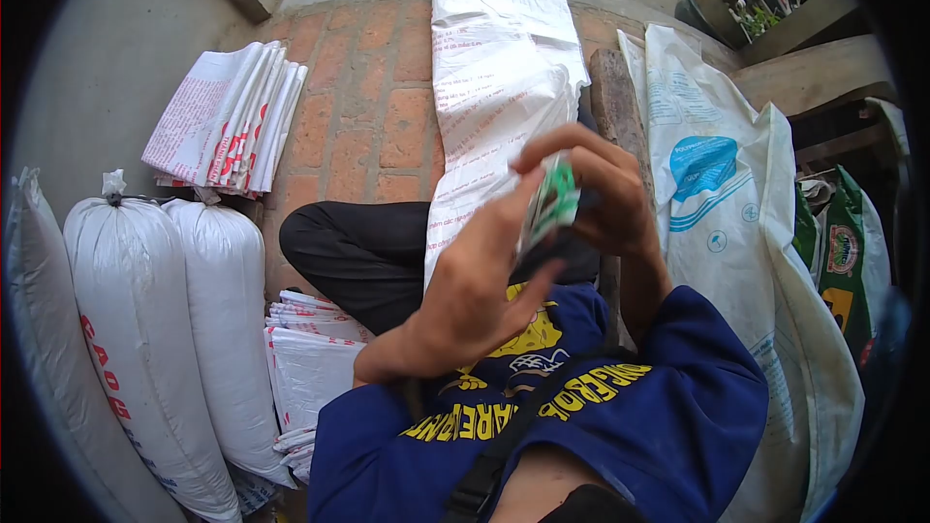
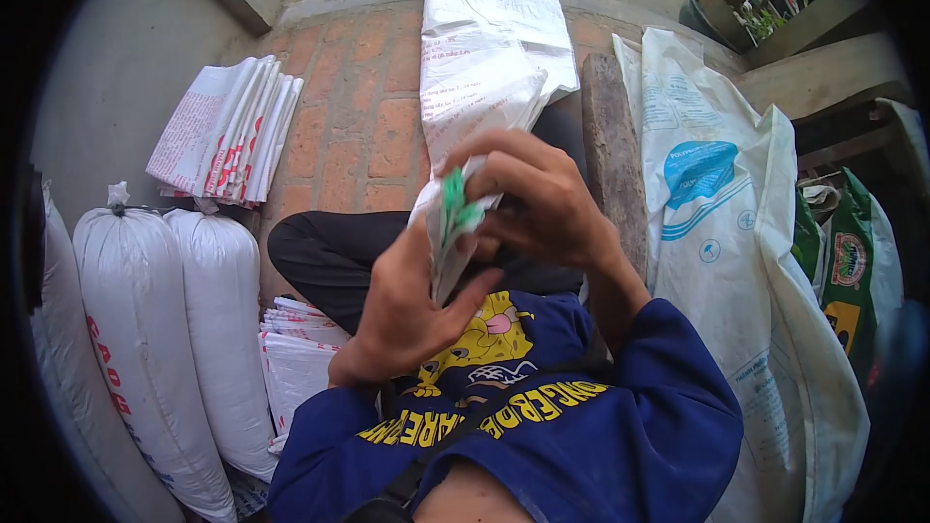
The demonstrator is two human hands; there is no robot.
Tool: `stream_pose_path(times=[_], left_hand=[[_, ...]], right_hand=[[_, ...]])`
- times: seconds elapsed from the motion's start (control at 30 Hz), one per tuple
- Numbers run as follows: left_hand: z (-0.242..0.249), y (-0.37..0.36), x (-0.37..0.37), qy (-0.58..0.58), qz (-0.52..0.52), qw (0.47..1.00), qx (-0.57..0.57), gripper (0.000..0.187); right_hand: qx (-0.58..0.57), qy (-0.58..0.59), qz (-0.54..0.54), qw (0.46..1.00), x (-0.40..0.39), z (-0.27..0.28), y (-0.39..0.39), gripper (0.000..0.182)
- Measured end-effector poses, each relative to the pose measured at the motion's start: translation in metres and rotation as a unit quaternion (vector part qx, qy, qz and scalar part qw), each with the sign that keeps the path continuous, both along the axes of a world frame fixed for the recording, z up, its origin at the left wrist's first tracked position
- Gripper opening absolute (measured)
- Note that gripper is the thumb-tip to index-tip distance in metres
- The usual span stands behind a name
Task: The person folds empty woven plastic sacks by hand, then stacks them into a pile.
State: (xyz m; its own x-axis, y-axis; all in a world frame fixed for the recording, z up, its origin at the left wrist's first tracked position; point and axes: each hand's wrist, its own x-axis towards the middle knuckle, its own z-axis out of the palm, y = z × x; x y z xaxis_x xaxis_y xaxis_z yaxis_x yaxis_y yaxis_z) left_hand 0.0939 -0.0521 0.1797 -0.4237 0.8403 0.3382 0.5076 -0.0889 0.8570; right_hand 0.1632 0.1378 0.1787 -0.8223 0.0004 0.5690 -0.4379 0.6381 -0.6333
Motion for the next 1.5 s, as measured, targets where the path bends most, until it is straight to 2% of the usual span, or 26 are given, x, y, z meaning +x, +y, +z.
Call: stream_pose_path(times=[0.03,0.1,0.17,0.23,0.3,0.37,0.47,0.5,0.53,0.57,0.63,0.7,0.77,0.83,0.9,0.93,1.0,1.1,1.13,1.23,1.27,1.33,1.37,1.43,1.47,1.5], left_hand=[[-0.016,-0.006,0.001,0.093,0.0,0.995,-0.023,0.071],[-0.02,-0.014,0.003,0.102,-0.06,0.993,0.002,0.071],[-0.03,-0.021,0.009,0.091,-0.118,0.989,-0.022,0.063],[-0.044,-0.025,0.018,0.091,-0.159,0.983,0.006,0.055],[-0.052,-0.028,0.024,0.035,-0.219,0.975,0.006,0.06],[-0.059,-0.033,0.021,-0.004,-0.278,0.96,0.006,0.058],[-0.064,-0.035,0.009,-0.047,-0.361,0.93,-0.057,0.059],[-0.068,-0.034,0.005,-0.048,-0.384,0.919,-0.074,0.06],[-0.069,-0.033,0.003,-0.06,-0.379,0.92,-0.074,0.058],[-0.071,-0.032,0.0,-0.061,-0.38,0.92,-0.078,0.058],[-0.077,-0.034,-0.004,-0.106,-0.391,0.896,-0.181,0.062],[-0.083,-0.034,-0.006,-0.11,-0.403,0.888,-0.192,0.062],[-0.083,-0.033,-0.01,-0.109,-0.417,0.88,-0.197,0.063],[-0.075,-0.032,-0.017,-0.069,-0.424,0.871,-0.239,0.062],[-0.063,-0.035,-0.026,-0.049,-0.428,0.87,-0.239,0.063],[-0.059,-0.039,-0.03,-0.06,-0.398,0.896,-0.185,0.059],[-0.039,-0.049,-0.041,-0.042,-0.351,0.926,-0.13,0.054],[-0.015,-0.07,-0.062,0.011,-0.22,0.975,-0.037,0.042],[-0.002,-0.074,-0.064,0.077,-0.142,0.987,-0.025,0.037],[0.021,-0.074,-0.064,0.212,0.019,0.976,0.041,0.026],[0.027,-0.074,-0.067,0.238,-0.011,0.97,0.05,0.024],[0.031,-0.079,-0.072,0.281,-0.059,0.955,0.073,0.018],[0.037,-0.081,-0.078,0.298,-0.084,0.946,0.09,0.016],[0.05,-0.097,-0.089,0.295,-0.144,0.938,0.114,0.014],[0.058,-0.111,-0.093,0.288,-0.15,0.939,0.114,0.014],[0.062,-0.129,-0.095,0.279,-0.156,0.94,0.115,0.013]], right_hand=[[-0.066,-0.046,0.073,0.994,0.001,-0.001,0.004,0.045],[-0.236,-0.067,0.217,0.945,-0.01,-0.007,0.02,0.054],[-0.208,-0.126,0.107,0.964,-0.032,-0.022,0.058,0.057],[-0.03,-0.198,-0.102,0.974,-0.081,-0.052,0.104,0.057],[0.1,-0.248,-0.256,0.929,-0.133,-0.118,0.168,0.062],[0.101,-0.332,-0.406,0.845,-0.18,-0.207,0.236,0.07],[-0.051,-0.448,-0.401,0.797,-0.19,-0.228,0.254,0.076],[-0.125,-0.49,-0.303,0.808,-0.186,-0.221,0.261,0.076],[-0.25,-0.426,-0.308,0.813,-0.199,-0.255,0.284,0.054],[0.045,-0.359,-0.354,0.862,-0.209,-0.266,0.305,0.048],[-0.074,-0.23,-0.384,0.891,-0.194,-0.226,0.296,0.043],[-0.016,-0.164,-0.468,0.868,-0.159,-0.189,0.286,0.04],[-0.044,-0.069,-0.49,0.868,-0.113,-0.211,0.316,0.037],[-0.094,-0.114,-0.572,0.807,-0.066,-0.236,0.318,0.041],[-0.073,-0.373,-0.521,0.764,-0.034,-0.282,0.345,0.05],[-0.074,-0.372,-0.522,0.764,-0.03,-0.283,0.338,0.05],[-0.277,-0.356,-0.358,0.817,-0.024,-0.282,0.308,0.066],[-0.393,-0.334,-0.406,0.754,-0.043,-0.273,0.282,0.081],[-0.359,-0.343,-0.399,0.771,-0.052,-0.3,0.297,0.09],[-0.252,-0.469,-0.492,0.689,-0.097,-0.293,0.262,0.105],[-0.253,-0.468,-0.491,0.689,-0.1,-0.304,0.267,0.105],[-0.457,-0.429,-0.207,0.751,-0.118,-0.33,0.282,0.103],[-0.458,-0.427,-0.208,0.752,-0.128,-0.344,0.291,0.103],[-0.587,-0.435,-0.278,0.623,-0.147,-0.363,0.305,0.081],[-0.643,-0.399,-0.291,0.585,-0.146,-0.314,0.275,0.055],[-0.643,-0.398,-0.292,0.586,-0.154,-0.322,0.281,0.055]])
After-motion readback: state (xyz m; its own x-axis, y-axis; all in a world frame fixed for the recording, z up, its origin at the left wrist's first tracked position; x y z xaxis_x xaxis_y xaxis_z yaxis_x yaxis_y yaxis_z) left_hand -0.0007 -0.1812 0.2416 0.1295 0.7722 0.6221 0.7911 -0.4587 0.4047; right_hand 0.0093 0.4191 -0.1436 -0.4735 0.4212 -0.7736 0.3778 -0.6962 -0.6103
